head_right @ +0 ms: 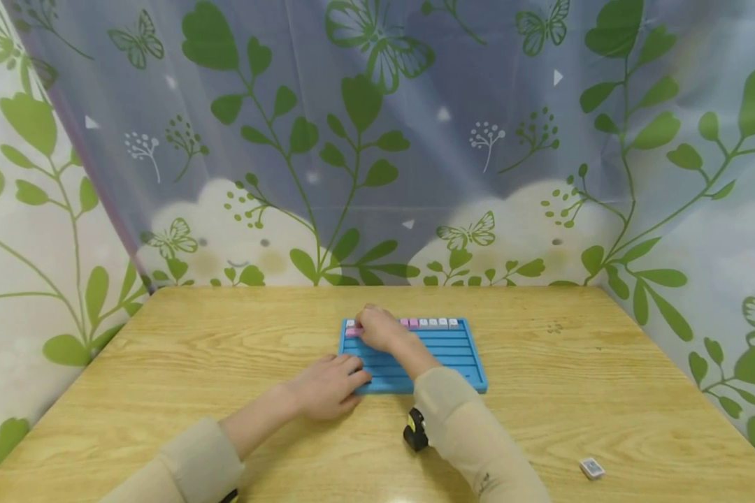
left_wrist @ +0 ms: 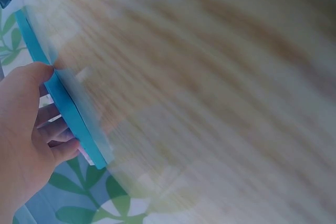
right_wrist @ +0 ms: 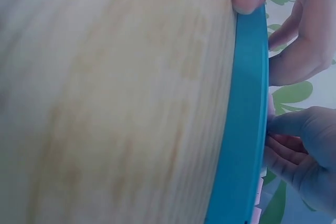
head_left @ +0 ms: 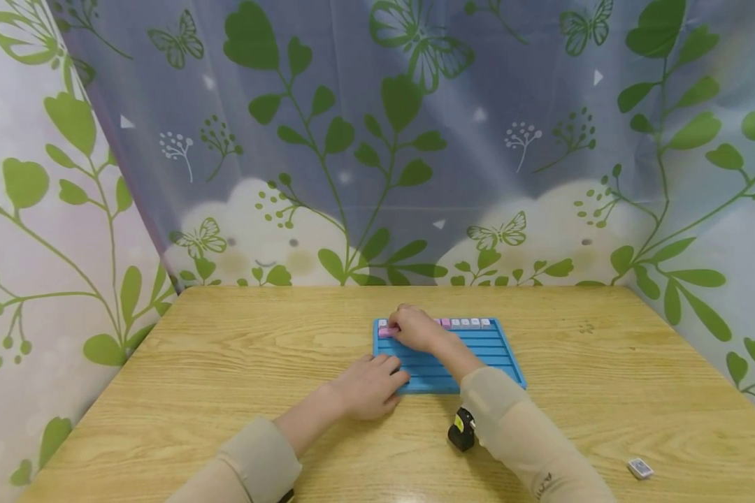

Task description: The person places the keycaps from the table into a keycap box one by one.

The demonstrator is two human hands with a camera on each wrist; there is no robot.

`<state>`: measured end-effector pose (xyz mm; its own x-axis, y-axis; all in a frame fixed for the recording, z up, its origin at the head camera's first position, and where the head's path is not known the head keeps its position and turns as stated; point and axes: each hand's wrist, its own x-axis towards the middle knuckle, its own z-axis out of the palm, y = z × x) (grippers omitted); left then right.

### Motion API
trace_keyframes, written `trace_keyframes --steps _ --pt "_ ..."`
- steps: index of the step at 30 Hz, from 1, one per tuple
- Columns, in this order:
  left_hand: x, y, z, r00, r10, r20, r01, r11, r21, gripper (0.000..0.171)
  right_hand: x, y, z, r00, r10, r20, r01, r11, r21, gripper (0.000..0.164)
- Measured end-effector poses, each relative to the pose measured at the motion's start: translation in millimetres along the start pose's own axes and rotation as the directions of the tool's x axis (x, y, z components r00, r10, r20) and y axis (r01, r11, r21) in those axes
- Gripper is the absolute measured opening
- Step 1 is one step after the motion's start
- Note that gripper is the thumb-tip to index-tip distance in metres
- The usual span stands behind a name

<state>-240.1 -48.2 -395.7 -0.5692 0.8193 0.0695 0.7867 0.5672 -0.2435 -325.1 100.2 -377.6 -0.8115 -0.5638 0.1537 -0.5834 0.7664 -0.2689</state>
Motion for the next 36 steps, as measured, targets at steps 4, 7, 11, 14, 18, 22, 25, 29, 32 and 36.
trace_keyframes --steps 4,7,11,14,18,22,25,29,32,36 --pt "-0.2 -0.1 -0.9 1.0 0.008 -0.014 -0.008 1.0 -0.006 0.025 0.5 0.7 1.3 1.0 -0.009 0.002 0.009 1.0 -0.008 0.008" --pt "-0.1 -0.2 -0.8 1.0 0.01 -0.017 -0.011 1.0 -0.008 0.025 0.4 1.3 2.6 1.0 -0.017 -0.004 0.017 1.0 -0.008 0.009" --pt "-0.1 0.1 -0.6 1.0 0.007 -0.009 -0.007 1.0 -0.003 0.027 -0.4 1.0 3.1 1.0 -0.018 0.0 0.018 1.0 -0.01 0.01" --pt "-0.2 0.5 -0.9 1.0 0.001 -0.002 -0.001 1.0 -0.003 0.028 -0.8 0.7 3.1 1.0 -0.016 0.01 0.016 1.0 -0.022 0.01" --pt "-0.2 0.6 -1.0 1.0 -0.004 0.003 0.004 1.0 -0.008 0.028 -0.3 0.2 3.0 1.0 -0.005 0.019 0.005 0.999 -0.032 0.01" --pt "0.1 0.3 -0.8 1.0 -0.004 0.005 0.004 1.0 -0.008 0.028 0.0 -0.9 2.1 1.0 0.004 0.022 -0.003 0.999 -0.039 0.01" --pt "0.3 0.4 -0.5 1.0 -0.004 0.005 0.004 1.0 -0.005 0.028 -0.3 -1.4 1.8 1.0 0.009 0.023 -0.008 0.999 -0.044 0.011" --pt "0.3 0.7 -0.5 1.0 -0.007 0.006 0.007 1.0 0.0 0.028 -0.5 -1.4 1.8 0.999 0.017 0.033 -0.016 0.999 -0.043 0.011" --pt "0.4 0.6 -0.3 1.0 -0.009 0.009 0.009 1.0 0.001 0.028 -0.4 -1.3 1.9 0.999 0.016 0.032 -0.015 0.999 -0.037 0.011" --pt "1.1 0.3 1.1 1.0 -0.009 0.014 0.009 1.0 0.001 0.027 -0.2 -1.6 1.8 1.0 0.012 0.029 -0.011 0.999 -0.038 0.012"
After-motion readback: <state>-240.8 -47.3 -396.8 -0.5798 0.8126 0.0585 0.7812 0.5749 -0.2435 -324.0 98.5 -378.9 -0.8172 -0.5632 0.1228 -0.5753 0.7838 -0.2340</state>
